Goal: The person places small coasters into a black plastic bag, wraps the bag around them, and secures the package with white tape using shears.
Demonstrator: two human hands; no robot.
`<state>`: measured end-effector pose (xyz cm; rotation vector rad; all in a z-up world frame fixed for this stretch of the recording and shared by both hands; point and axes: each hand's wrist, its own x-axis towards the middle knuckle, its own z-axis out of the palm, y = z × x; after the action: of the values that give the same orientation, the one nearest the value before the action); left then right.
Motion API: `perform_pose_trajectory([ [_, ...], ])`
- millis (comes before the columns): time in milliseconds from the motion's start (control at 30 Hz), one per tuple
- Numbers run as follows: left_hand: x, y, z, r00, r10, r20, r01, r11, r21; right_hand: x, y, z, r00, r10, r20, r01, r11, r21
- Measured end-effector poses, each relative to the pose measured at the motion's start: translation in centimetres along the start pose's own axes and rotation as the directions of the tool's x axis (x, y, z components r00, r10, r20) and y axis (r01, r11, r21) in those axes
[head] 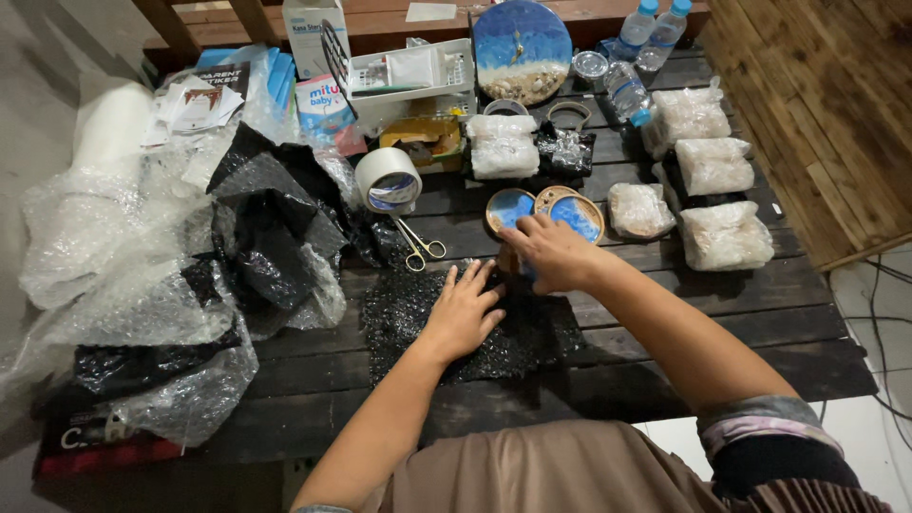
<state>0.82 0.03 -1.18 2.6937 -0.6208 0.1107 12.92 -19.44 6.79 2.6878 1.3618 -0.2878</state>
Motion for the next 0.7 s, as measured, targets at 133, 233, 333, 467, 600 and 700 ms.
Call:
perform_pose_trajectory([
  [133,0.0,0.5,-0.5,1.0,0.0,-0.006,0.0,1.0,0.028,-0.6,0.1,-1.6,0.992,0.017,-0.127,-0.012,0.999,0.039],
  [233,0.0,0.7,-0.5,1.0,0.004,-0.008,-0.004,0.999,0.033,-0.8,1.9,-1.3,0.983,0.05,-0.177,-0.024,0.989,0.144],
  [333,-0.1,0.4,0.0,1.0,0.005,-0.011,-0.005,1.0,0.021,-1.9,3.6,-1.4,0.959,0.088,-0.271,-0.018,0.968,0.252],
  [467,0.1,0.9,-0.3,0.999,0.012,-0.029,-0.011,1.0,0.024,-4.2,5.1,-1.8,0.896,0.203,-0.394,-0.052,0.931,0.362],
  [600,0.8,0.7,0.6,1.0,0.007,-0.02,-0.006,0.998,0.067,-6.3,5.6,-3.0,0.798,0.27,-0.539,-0.05,0.921,0.387],
  [700,2.1,0.4,1.1,0.999,0.016,-0.049,-0.012,0.997,0.082,-7.2,3.7,-4.4,0.657,0.431,-0.618,-0.042,0.84,0.541],
])
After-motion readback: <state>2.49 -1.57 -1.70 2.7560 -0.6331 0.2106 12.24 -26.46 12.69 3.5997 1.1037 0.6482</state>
